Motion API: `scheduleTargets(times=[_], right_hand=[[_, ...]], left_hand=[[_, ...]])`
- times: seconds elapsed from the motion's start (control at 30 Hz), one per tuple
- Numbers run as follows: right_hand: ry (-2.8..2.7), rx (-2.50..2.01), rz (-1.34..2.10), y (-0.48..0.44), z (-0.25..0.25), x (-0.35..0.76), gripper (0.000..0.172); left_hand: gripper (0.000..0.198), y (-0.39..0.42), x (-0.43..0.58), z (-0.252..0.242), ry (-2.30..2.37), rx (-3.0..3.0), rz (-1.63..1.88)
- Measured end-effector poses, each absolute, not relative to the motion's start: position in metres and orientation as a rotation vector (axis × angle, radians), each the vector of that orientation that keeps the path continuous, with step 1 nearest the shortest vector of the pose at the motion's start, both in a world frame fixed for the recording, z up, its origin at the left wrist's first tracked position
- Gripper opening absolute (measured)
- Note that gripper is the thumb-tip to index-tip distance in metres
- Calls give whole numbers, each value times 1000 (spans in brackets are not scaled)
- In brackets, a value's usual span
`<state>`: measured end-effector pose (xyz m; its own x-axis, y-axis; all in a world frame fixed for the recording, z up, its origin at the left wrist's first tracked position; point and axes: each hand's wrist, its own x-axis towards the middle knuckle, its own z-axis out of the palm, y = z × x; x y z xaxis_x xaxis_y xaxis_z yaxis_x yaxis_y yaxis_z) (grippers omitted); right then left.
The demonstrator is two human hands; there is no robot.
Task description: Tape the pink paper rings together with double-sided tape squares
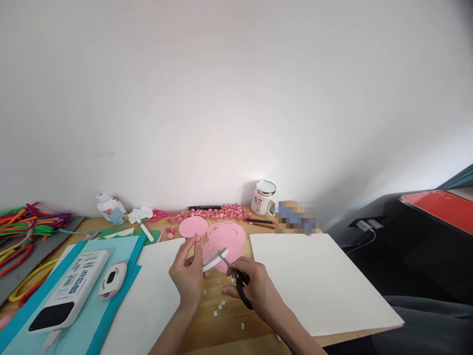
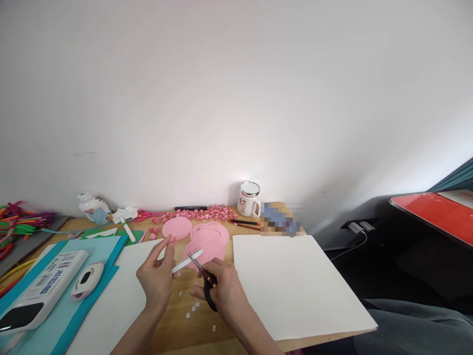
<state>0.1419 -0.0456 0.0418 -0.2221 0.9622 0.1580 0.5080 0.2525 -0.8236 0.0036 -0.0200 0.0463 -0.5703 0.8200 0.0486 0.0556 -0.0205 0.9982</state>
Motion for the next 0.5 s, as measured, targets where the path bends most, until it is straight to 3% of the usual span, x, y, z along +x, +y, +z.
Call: scheduleTargets(times=[0.3, 0.43, 0.5], right_hand=[[-1891, -1255, 592, -32, 40, 177, 23], [-1921, -1559, 451, -23, 35, 220, 9], [-2121, -1699, 492, -20, 28, 235, 19]], left_hand=[[25, -21, -7, 43, 1622, 1206, 1777], [19, -25, -17, 28, 1597, 1345, 1676], [18, -30, -17, 20, 1489, 1427, 1521]])
